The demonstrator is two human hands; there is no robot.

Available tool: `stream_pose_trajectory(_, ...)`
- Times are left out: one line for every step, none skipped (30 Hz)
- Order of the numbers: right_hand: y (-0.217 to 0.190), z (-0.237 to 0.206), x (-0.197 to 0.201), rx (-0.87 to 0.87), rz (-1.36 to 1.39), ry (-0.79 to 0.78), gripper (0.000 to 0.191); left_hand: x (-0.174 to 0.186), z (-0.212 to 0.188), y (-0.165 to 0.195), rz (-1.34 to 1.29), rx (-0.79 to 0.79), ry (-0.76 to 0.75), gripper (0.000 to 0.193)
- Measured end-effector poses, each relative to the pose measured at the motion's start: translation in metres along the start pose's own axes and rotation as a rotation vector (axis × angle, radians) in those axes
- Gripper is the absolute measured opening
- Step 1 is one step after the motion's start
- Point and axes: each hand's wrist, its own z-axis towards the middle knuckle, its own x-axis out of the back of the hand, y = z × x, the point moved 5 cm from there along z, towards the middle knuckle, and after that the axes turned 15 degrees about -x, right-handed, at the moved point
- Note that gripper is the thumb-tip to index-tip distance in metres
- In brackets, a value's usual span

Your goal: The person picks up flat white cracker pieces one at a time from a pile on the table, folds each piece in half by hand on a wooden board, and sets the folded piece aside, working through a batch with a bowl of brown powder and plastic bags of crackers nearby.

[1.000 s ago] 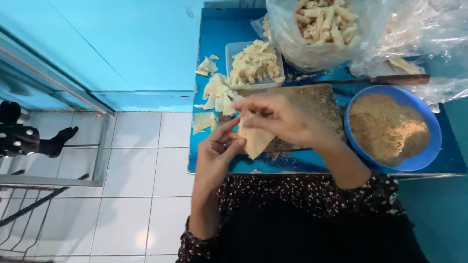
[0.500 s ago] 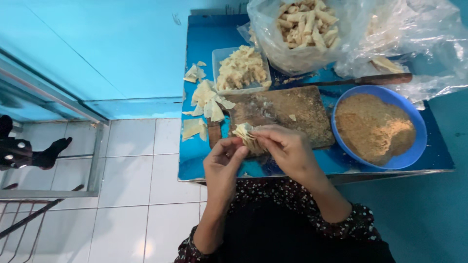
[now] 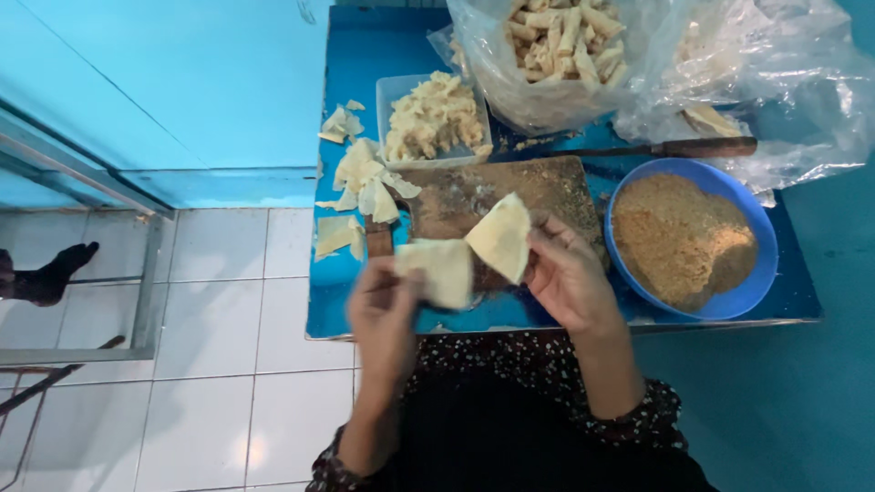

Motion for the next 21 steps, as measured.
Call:
stream_pose_trajectory(-0.001,-0.001,0.003,-0.014,0.062,0.033,0.018,0.011,0.004,0.007,0.017,-0.004,0.047,0.016)
stream_pose_trajectory(-0.002,-0.003,0.005,-0.003,0.073,0.056,0.019,0.024,0.01,0.019,0.135,-0.052,0.058,0.018)
stream_pose_trajectory(-0.004,-0.005,0.006,0.009,0.085,0.079,0.02,0.034,0.016,0.031,0.253,-0.102,0.068,0.021)
stream_pose_trajectory(-0.006,-0.008,0.007,0.022,0.098,0.104,0.021,0.039,0.018,0.038,0.461,-0.095,0.051,0.022)
stream_pose_trajectory(-0.009,-0.012,0.005,0.074,0.083,0.091,0.02,0.044,0.018,0.047,0.67,-0.087,0.035,0.022)
stream_pose_trajectory(-0.012,-0.016,0.003,0.124,0.067,0.078,0.019,0.045,0.019,0.054,0.88,-0.078,0.019,0.023)
stream_pose_trajectory(-0.015,-0.019,0.0,0.172,0.051,0.063,0.019,0.037,0.02,0.064,1.001,-0.234,-0.023,0.023)
stream_pose_trajectory(-0.018,-0.023,-0.002,0.228,0.023,0.071,0.019,0.028,0.021,0.073,1.118,-0.395,-0.067,0.023)
stream_pose_trajectory(-0.02,-0.027,-0.004,0.284,-0.006,0.077,0.019,0.018,0.019,0.081,1.233,-0.558,-0.114,0.023)
stream_pose_trajectory(-0.022,-0.029,-0.008,0.34,-0.033,0.082,0.019,0.015,0.019,0.085,1.252,-0.574,-0.098,0.024)
stream_pose_trajectory(-0.024,-0.032,-0.012,0.426,-0.083,0.115,0.019,0.011,0.018,0.089,1.271,-0.59,-0.084,0.025)
stream_pose_trajectory(-0.025,-0.035,-0.016,0.511,-0.134,0.149,0.02,0.006,0.016,0.09,1.289,-0.604,-0.069,0.026)
stream_pose_trajectory(-0.026,-0.038,-0.022,0.597,-0.187,0.183,0.02,-0.001,0.015,0.09,1.19,-0.614,-0.095,0.026)
stream_pose_trajectory(-0.024,-0.041,-0.032,0.702,-0.39,0.264,0.019,-0.007,0.014,0.089,1.09,-0.626,-0.12,0.025)
stream_pose_trajectory(-0.018,-0.044,-0.044,0.8,-0.594,0.346,0.018,-0.014,0.011,0.087,0.991,-0.634,-0.144,0.025)
stream_pose_trajectory(-0.012,-0.047,-0.057,0.893,-0.801,0.424,0.017,-0.019,0.009,0.072,0.766,-0.405,-0.211,0.029)
stream_pose_trajectory(-0.003,-0.052,-0.073,1.003,-1.09,0.456,0.018,-0.027,0.003,0.056,0.533,-0.186,-0.275,0.032)
stream_pose_trajectory(0.006,-0.055,-0.087,1.106,-1.382,0.482,0.019,-0.035,0.0,0.049,0.435,-0.179,-0.269,0.026)
stream_pose_trajectory(0.01,-0.054,-0.091,1.08,-1.366,0.451,0.02,-0.043,-0.002,0.039,0.339,-0.169,-0.262,0.02)
stream_pose_trajectory(0.014,-0.053,-0.095,1.048,-1.349,0.421,0.02,-0.046,-0.004,0.032,0.244,-0.155,-0.254,0.015)
stream_pose_trajectory(0.015,-0.052,-0.097,1.015,-1.332,0.393,0.02,-0.044,-0.005,0.025,0.231,-0.129,-0.228,0.014)
